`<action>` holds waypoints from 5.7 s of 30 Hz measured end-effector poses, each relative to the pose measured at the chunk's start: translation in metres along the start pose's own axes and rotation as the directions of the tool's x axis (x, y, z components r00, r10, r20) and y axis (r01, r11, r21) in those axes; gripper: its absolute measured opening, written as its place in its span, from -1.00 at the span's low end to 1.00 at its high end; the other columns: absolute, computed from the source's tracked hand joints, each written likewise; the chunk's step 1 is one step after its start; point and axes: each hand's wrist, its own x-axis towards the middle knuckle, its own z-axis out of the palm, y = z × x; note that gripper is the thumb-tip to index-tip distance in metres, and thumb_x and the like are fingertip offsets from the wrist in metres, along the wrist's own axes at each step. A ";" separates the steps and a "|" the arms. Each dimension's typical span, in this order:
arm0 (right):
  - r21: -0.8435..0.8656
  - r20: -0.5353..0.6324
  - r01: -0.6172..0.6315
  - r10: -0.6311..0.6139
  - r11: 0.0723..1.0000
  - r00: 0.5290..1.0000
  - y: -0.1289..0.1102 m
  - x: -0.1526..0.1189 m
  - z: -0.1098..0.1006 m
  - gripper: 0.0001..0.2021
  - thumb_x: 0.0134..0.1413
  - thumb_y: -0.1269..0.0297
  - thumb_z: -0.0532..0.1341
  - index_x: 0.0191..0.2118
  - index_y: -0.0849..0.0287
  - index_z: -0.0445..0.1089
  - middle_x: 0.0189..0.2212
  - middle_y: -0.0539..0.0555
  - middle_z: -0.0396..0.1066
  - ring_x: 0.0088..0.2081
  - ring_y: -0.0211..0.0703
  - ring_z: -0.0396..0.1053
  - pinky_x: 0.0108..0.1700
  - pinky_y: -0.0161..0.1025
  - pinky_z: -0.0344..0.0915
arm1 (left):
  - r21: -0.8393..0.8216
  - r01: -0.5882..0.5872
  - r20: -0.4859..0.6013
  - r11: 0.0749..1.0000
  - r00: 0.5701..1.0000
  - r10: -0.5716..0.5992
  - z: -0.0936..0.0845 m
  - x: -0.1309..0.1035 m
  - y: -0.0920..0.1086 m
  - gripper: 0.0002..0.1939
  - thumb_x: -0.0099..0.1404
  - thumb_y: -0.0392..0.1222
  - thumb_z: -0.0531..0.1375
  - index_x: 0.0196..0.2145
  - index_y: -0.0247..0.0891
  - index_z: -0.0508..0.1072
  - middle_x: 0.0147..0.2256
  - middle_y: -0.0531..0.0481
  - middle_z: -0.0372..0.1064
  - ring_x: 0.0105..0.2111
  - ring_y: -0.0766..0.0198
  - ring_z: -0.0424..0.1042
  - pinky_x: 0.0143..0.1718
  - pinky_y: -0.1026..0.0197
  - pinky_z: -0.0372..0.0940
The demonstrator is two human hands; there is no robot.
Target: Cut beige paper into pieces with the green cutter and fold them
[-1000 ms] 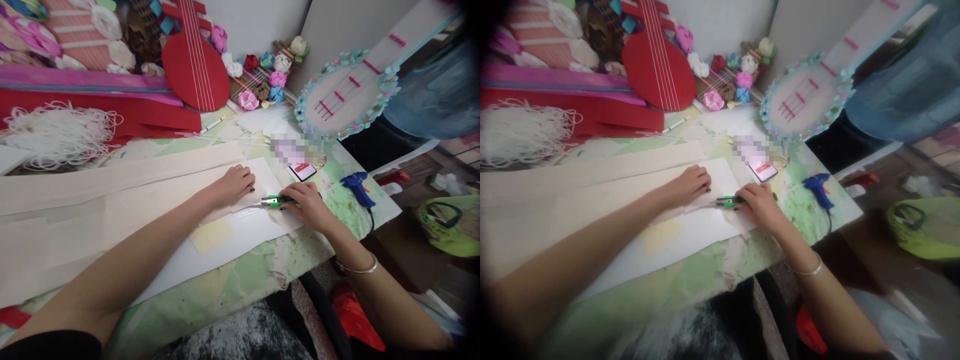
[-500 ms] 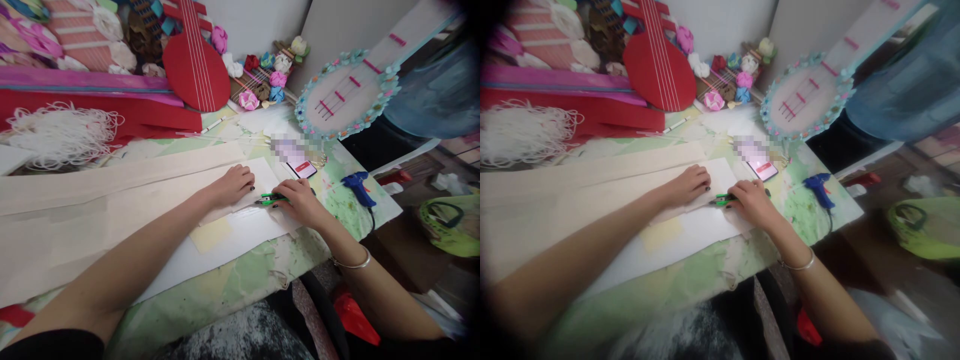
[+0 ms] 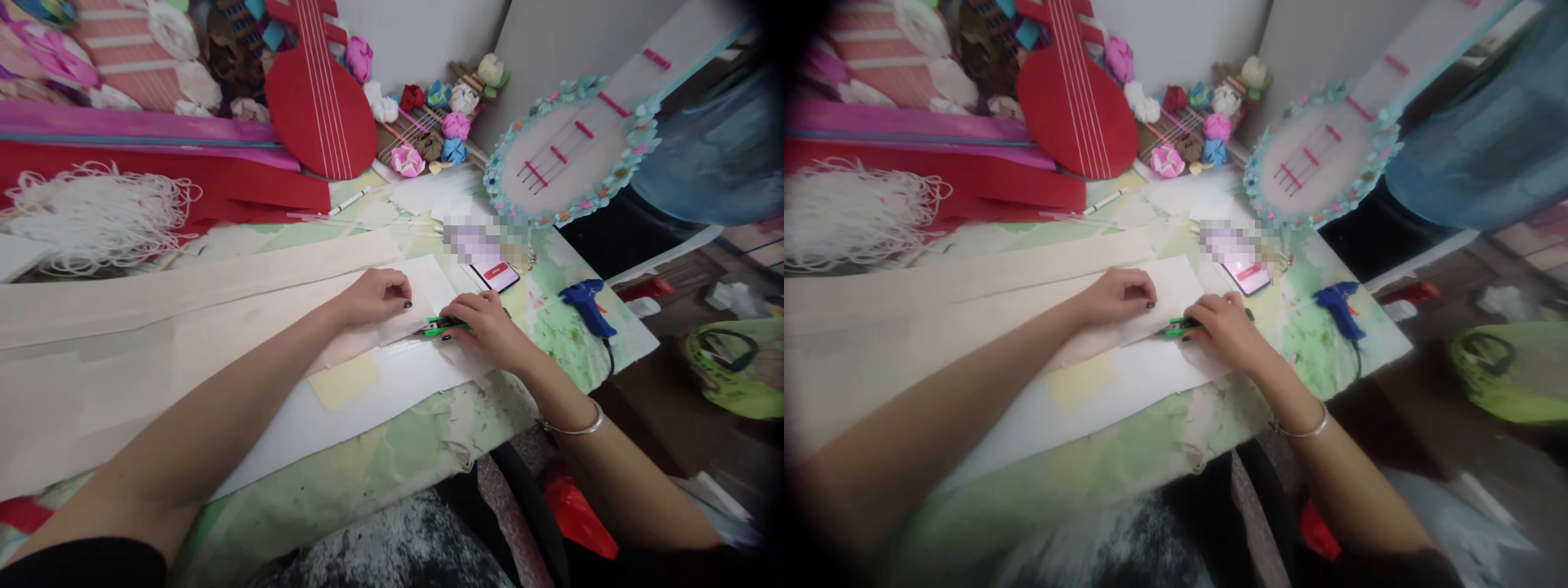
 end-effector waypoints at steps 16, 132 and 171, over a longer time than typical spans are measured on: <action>0.003 -0.039 -0.011 0.011 1.000 0.999 -0.003 -0.011 -0.002 -0.84 0.24 0.23 0.15 -0.15 0.18 0.38 -0.24 0.16 0.46 -0.20 -0.03 0.38 -0.10 -0.08 0.02 | 0.073 -0.094 0.053 0.993 0.995 0.090 -0.002 0.000 0.001 -0.98 0.10 -0.30 0.20 -0.46 -0.29 0.45 -0.38 -0.03 0.41 -0.32 0.26 0.38 -0.24 0.21 0.28; 0.061 -0.061 -0.088 0.092 0.994 0.994 -0.049 -0.035 -0.001 -0.85 0.24 0.25 0.15 -0.15 0.19 0.37 -0.29 0.18 0.43 -0.26 -0.02 0.36 -0.19 -0.09 0.14 | 0.132 -0.147 0.029 0.980 0.989 0.144 0.000 0.000 -0.001 -0.97 0.11 -0.32 0.22 -0.47 -0.29 0.45 -0.40 -0.02 0.44 -0.33 0.26 0.41 -0.25 0.24 0.28; 0.170 -0.313 -0.298 0.338 0.939 0.887 -0.063 -0.111 0.031 -0.76 0.13 0.33 0.26 -0.07 0.21 0.36 -0.20 0.18 0.37 -0.17 -0.01 0.34 -0.16 -0.04 0.29 | 0.418 0.456 -0.238 0.786 0.890 -0.390 -0.031 0.003 0.005 -0.69 0.09 -0.23 0.29 -0.17 -0.22 0.40 -0.19 -0.04 0.38 -0.15 0.13 0.32 -0.15 0.13 0.20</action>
